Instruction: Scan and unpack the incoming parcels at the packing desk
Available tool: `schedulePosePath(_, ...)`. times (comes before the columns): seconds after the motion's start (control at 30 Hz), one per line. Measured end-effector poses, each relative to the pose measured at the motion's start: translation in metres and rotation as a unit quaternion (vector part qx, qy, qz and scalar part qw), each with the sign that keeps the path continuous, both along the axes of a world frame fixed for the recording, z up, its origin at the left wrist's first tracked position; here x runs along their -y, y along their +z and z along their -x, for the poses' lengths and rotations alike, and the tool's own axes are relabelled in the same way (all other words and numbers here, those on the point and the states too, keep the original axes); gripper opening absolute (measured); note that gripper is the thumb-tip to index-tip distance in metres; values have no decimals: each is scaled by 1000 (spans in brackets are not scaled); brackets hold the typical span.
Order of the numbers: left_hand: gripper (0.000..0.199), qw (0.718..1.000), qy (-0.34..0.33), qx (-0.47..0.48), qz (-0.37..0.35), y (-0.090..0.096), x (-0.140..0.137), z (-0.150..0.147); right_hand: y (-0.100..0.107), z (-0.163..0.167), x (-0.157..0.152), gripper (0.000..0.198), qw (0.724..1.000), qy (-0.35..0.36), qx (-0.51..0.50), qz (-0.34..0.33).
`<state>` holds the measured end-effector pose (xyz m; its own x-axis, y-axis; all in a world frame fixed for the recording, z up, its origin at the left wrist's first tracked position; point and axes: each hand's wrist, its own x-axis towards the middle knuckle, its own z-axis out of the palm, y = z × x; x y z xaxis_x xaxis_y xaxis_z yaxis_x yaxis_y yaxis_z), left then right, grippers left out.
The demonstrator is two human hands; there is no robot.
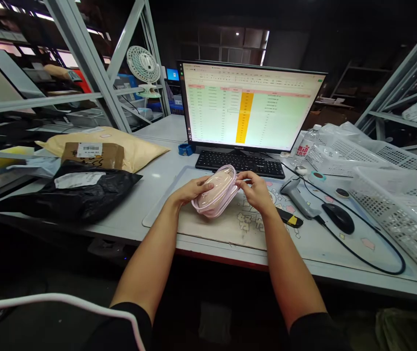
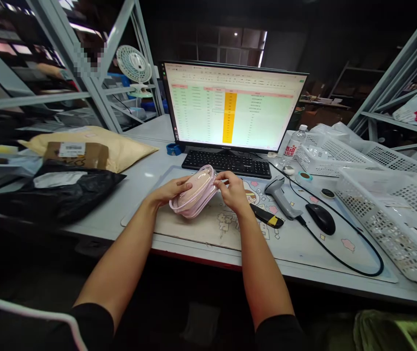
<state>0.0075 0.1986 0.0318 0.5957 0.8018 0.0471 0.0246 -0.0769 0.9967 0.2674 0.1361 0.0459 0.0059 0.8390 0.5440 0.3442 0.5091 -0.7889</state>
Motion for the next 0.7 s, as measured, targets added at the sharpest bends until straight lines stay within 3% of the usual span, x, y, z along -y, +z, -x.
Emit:
schedulePosePath(0.27,77,994,90,55,33,-8,4,-9,-3,10,-1,19,997,-66,4,-47)
schedulePosePath(0.4,87,994,-20,74,78,-2,12,-8,-12,-4,-12,30,990,-113,-85,19)
schedulePosePath(0.47,91,995,-47,84,35,2,16,-9,-19,-13,-16,36,985,-59,-136,90)
schedulePosePath(0.53,84,994,8,87,-64,4,19,-11,-26,-17,-18,38,979,8,-152,138)
schedulePosePath(0.63,96,978,106,26,-179,2,19,-15,-33,-17,-17,35,979,44,-126,152)
schedulePosePath(0.7,111,980,84,4,-181,-1,18,-15,-34,-16,-19,34,983,49,-103,147)
